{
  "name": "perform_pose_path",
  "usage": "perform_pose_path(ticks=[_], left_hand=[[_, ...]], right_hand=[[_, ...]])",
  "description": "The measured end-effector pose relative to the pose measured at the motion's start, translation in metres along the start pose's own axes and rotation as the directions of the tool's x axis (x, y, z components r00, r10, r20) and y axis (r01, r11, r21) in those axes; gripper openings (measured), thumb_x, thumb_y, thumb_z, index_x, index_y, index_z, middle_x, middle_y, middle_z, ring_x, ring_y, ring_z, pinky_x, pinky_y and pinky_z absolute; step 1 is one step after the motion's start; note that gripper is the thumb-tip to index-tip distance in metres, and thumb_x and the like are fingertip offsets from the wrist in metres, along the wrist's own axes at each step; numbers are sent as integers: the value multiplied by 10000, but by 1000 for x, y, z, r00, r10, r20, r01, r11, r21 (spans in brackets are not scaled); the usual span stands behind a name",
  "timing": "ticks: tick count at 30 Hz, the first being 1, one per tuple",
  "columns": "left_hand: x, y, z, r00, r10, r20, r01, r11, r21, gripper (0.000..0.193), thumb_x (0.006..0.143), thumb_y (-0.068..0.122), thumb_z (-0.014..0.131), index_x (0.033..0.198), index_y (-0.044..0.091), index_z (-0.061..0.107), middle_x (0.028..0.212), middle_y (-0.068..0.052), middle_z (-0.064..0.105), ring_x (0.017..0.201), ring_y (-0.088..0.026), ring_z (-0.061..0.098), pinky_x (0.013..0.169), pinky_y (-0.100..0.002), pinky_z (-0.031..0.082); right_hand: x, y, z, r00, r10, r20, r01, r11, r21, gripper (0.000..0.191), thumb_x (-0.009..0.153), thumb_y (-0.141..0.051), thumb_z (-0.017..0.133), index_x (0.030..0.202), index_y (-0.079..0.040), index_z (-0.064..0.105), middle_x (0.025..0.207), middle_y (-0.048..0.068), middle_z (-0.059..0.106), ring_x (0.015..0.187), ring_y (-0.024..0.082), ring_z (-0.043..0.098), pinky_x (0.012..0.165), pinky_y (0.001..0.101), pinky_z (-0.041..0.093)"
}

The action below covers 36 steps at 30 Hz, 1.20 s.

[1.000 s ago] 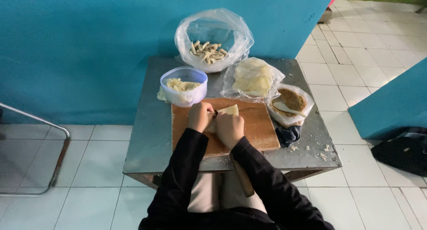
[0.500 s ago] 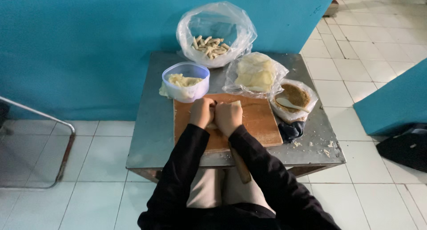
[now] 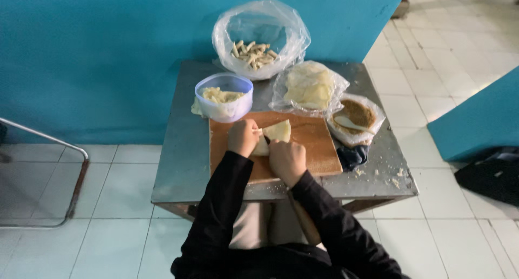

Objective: The person sits at a low metal table and cuts thin dough sheets into strips with a knife on a wooden cutting board. They separate cut pieces, stack the cut dough pieces aside, and take new dough sheets from a plastic bag to continue cutting.

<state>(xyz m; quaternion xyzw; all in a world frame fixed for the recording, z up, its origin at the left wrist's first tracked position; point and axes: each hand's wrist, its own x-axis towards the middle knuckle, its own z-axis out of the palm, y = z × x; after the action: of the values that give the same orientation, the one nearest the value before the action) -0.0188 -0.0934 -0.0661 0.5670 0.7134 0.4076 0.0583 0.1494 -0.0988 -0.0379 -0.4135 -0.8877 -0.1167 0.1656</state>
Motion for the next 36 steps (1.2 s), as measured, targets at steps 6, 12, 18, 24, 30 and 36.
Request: perform_pose_path(ticks=[6,12,18,24,30,36], left_hand=[[2,-5,0,996,84,-27,-85,995,-59,159,767,163,812,782,71,683,806,-149,712,810,-358,688,715,-483,518],[0,-4,-6,990,55,130,-58,998,14,244,796,318,797,838,92,715,838,-126,739,845,-344,703,734,-492,527],[16,23,13,991,7,133,-49,948,315,458,836,493,791,857,40,730,872,-174,731,851,-373,705,778,-498,540],[17,35,15,984,-78,161,18,938,347,440,726,407,861,931,46,717,957,-156,737,896,-372,712,762,-494,557],[23,29,9,974,-17,228,-40,969,244,406,682,368,905,860,53,720,929,-166,724,921,-371,703,789,-492,545],[31,21,6,960,52,275,-49,999,-15,307,653,243,883,849,68,724,859,-109,748,893,-304,717,792,-450,548]], right_hand=[[-1,6,-16,998,-9,63,8,1000,21,160,895,-172,594,760,-129,668,665,94,709,593,275,718,479,402,536],[-3,18,-31,987,13,162,-48,975,216,279,976,-326,581,823,-113,674,621,132,685,548,358,682,472,490,514],[-1,12,-34,986,29,166,-55,987,154,266,962,-343,614,820,-130,685,650,125,696,572,341,698,498,468,529],[-1,10,-41,978,-4,210,-26,990,141,388,849,-507,707,831,-121,681,652,121,700,588,329,706,484,450,537],[0,9,-38,979,-9,202,-18,991,133,385,852,-508,697,881,-125,680,638,104,692,568,318,704,461,441,523],[-2,8,-24,989,8,145,-18,997,73,251,987,-320,573,858,-144,697,610,86,690,547,281,703,447,417,517]])
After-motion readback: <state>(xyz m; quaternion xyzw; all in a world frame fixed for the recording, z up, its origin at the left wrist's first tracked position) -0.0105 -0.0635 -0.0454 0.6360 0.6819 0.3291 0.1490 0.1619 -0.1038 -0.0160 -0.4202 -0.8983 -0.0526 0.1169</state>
